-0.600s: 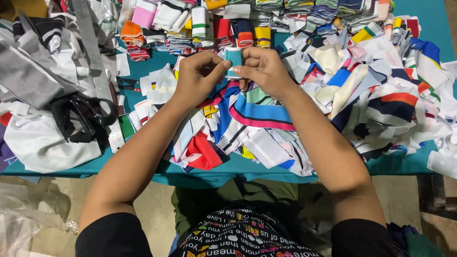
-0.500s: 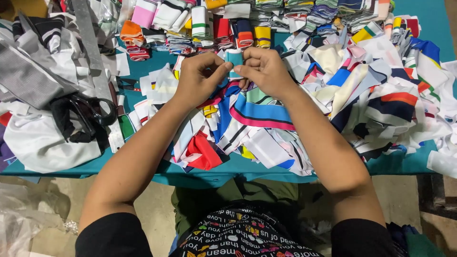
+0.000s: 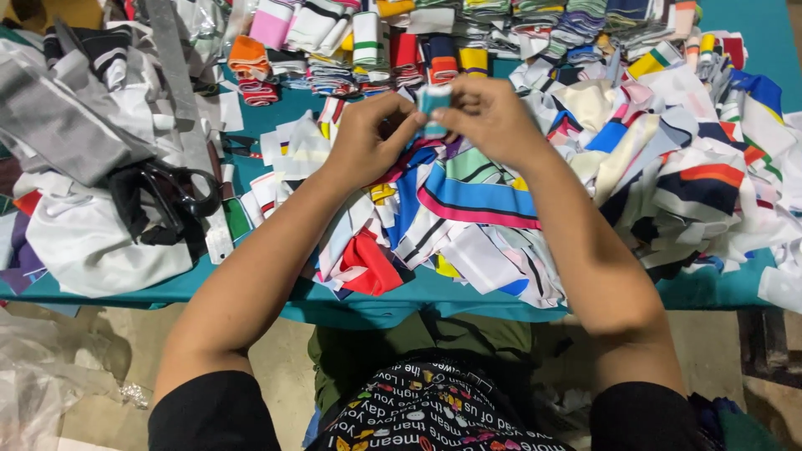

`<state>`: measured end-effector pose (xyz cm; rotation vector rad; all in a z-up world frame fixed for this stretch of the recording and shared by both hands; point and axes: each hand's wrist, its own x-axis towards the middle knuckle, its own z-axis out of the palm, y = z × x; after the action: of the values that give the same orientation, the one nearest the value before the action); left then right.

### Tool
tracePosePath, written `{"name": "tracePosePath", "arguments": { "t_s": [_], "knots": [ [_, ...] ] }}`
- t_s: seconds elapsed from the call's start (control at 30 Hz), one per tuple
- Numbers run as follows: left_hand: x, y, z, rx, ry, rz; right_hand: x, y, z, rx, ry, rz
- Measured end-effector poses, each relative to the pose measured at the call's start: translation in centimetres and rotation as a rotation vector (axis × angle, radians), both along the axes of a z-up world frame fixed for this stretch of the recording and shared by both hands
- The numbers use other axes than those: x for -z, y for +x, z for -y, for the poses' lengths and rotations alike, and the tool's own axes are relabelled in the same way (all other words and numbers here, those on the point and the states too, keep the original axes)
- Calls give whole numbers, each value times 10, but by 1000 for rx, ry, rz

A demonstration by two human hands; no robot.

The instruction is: Sorting and organizing small fabric scraps by picking them from a pile and stacking them.

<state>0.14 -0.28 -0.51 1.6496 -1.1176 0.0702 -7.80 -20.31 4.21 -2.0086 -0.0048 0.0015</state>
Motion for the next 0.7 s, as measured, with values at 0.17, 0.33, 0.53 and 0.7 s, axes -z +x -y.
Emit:
{"name": "tracePosePath", "arguments": {
  "t_s": [0.17,0.33,0.53,0.7],
  "knots": [
    [5,3,0,6,199,-114,-6,23,7,86,8,56],
    [10,6,1,19,299,-80,2,59,2,39,-42,106],
    [11,8,0,72,255,-96,26,88,-8,129,-75,108],
    [8,8,1,89,260,-103,47,100,-1,230,-306,309]
  ]
}}
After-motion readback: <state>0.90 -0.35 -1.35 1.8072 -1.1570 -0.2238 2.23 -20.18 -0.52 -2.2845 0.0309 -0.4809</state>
